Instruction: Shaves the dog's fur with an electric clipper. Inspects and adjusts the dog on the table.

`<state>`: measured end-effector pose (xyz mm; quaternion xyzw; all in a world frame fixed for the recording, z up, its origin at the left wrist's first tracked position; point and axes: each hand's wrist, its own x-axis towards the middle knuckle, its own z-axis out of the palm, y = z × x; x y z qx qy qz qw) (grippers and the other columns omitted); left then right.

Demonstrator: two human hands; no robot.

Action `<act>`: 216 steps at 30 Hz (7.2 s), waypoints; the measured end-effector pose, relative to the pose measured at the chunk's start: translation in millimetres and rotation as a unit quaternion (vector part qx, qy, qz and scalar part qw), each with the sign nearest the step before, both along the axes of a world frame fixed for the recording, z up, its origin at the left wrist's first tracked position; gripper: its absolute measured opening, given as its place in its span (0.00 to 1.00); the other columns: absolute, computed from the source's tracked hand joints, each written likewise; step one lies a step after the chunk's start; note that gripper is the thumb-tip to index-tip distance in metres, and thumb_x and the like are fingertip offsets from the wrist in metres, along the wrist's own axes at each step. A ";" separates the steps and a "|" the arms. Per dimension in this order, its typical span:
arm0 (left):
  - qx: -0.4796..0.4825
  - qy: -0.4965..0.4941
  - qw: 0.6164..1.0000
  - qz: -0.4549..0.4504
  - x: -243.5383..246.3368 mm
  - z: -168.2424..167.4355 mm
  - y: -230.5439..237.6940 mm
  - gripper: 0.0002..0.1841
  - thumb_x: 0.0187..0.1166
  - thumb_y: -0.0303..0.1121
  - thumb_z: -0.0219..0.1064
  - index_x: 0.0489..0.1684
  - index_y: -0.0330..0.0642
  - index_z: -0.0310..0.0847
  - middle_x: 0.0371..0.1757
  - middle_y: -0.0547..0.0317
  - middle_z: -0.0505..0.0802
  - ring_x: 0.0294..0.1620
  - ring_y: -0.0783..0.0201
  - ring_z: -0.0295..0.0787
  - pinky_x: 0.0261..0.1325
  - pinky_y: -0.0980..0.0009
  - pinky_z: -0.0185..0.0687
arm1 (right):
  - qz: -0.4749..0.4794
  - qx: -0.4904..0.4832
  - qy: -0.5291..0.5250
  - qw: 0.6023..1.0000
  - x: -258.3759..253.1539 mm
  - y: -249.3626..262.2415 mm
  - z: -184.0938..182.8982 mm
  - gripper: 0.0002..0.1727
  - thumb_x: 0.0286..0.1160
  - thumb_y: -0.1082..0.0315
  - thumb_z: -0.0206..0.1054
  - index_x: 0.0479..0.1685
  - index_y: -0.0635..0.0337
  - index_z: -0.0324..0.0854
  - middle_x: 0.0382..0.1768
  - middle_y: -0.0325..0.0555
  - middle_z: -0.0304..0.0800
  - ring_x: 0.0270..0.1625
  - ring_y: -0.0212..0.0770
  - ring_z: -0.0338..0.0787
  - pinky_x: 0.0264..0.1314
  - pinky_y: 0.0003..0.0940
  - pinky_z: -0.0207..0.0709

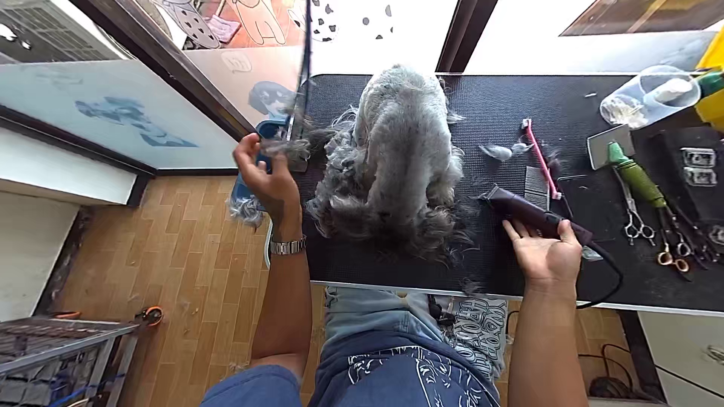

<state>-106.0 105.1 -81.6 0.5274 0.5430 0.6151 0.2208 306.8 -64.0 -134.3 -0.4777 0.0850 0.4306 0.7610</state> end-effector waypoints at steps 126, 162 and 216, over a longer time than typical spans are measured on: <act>0.023 -0.021 0.887 -0.461 103.2 148.1 145.9 0.14 0.90 0.28 0.50 0.39 0.42 0.84 0.40 0.65 0.96 0.46 0.70 0.93 0.54 0.69 0.90 | 0.564 -0.051 -0.685 0.459 -110.7 211.6 261.1 0.46 0.88 0.31 0.32 0.42 0.63 0.87 0.42 0.57 0.89 0.49 0.53 0.89 0.50 0.64 0.76; -0.009 0.084 0.828 -0.555 70.4 150.8 78.7 0.41 0.73 0.65 0.68 0.76 0.40 0.72 0.71 0.58 0.89 0.73 0.59 0.83 0.75 0.57 0.79 | 0.533 0.359 -0.720 0.264 -125.7 85.6 204.5 0.10 0.65 0.52 0.75 0.38 0.43 0.91 0.49 0.30 0.93 0.74 0.43 0.79 0.77 0.52 0.64; -0.268 0.080 0.770 -0.574 127.8 195.1 89.3 0.15 0.88 0.25 0.46 0.40 0.54 0.79 0.32 0.77 0.90 0.34 0.84 0.86 0.38 0.85 0.84 | -0.182 -0.048 0.071 0.979 24.6 -23.0 1.0 0.28 0.85 0.61 0.63 0.82 0.54 0.62 0.76 0.52 0.74 0.76 0.49 0.80 0.71 0.46 0.79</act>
